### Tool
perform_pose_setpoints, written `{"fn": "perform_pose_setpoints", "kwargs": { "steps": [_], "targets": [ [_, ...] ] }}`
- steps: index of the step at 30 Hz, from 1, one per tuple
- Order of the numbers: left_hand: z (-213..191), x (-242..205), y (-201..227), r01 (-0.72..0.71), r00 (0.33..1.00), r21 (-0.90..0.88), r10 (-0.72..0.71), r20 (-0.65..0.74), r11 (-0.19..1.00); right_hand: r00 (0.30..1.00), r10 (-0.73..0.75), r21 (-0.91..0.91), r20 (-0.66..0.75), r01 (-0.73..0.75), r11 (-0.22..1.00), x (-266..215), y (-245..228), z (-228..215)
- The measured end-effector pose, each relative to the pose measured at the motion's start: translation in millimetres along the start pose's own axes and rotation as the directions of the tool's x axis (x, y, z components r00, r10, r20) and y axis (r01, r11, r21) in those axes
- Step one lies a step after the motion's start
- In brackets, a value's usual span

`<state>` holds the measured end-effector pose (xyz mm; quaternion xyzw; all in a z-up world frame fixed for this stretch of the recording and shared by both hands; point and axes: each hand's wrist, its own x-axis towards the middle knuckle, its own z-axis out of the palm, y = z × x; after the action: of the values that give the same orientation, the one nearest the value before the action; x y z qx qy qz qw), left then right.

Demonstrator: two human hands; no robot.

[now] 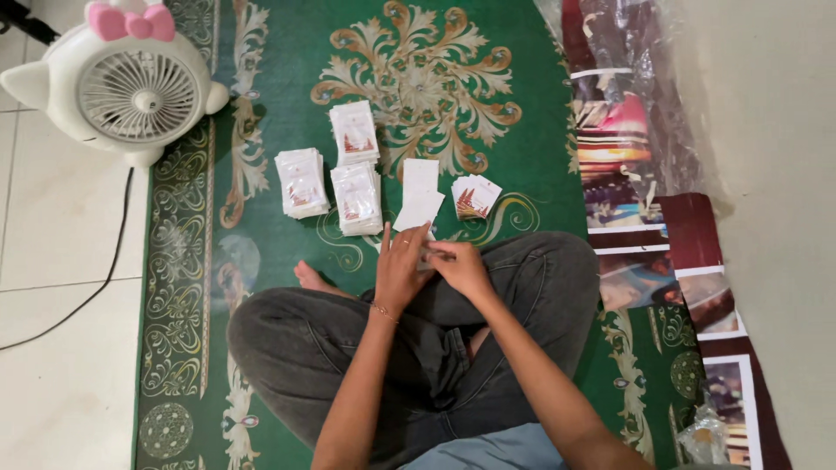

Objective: The person organizes cards by placing them into small paper sleeves by hand before stacking the sleeved cards on the floor.

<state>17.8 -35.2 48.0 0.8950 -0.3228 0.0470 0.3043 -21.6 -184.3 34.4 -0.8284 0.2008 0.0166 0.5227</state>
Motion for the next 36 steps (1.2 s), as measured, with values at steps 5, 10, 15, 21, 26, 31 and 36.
{"fn": "perform_pose_setpoints", "kwargs": {
  "steps": [5, 10, 15, 21, 26, 31, 36],
  "targets": [
    [-6.6, 4.4, 0.8, -0.059, 0.998, -0.002, 0.058, -0.025, 0.998, 0.999, 0.051, -0.031, -0.018, -0.051, 0.998, -2.4, -13.8, -5.5],
    [1.0, 6.5, -0.2, -0.036, 0.998, -0.02, 0.035, -0.05, 0.999, 0.985, 0.143, 0.146, 0.096, -0.156, 0.977, -0.5, -28.6, -15.2],
    [11.2, 6.3, -4.5, -0.026, 0.998, -0.069, 0.022, -0.054, 0.997, 0.983, 0.144, 0.103, 0.116, -0.157, 0.982, -1.9, -40.1, -25.3],
    [3.0, 10.4, -8.8, 0.013, 0.999, -0.127, -0.018, -0.039, 0.992, 0.963, 0.173, 0.142, 0.207, -0.204, 0.969, 24.8, -28.3, -51.6],
    [-4.5, 11.0, -12.1, 0.073, 0.996, -0.118, -0.078, -0.039, 0.99, 0.997, 0.058, -0.019, 0.054, -0.057, 0.998, 115.0, 24.5, -96.2],
    [-21.0, 12.7, -3.0, 0.13, 0.986, -0.199, -0.148, -0.08, 0.971, 0.966, 0.244, -0.52, -0.083, -0.251, 0.816, 182.0, 65.3, -110.8],
    [-30.2, 10.9, -1.2, 0.154, 0.978, -0.239, -0.182, -0.101, 0.959, 0.951, 0.272, -0.374, -0.147, -0.308, 0.875, 220.7, 130.8, -105.9]
  ]
}}
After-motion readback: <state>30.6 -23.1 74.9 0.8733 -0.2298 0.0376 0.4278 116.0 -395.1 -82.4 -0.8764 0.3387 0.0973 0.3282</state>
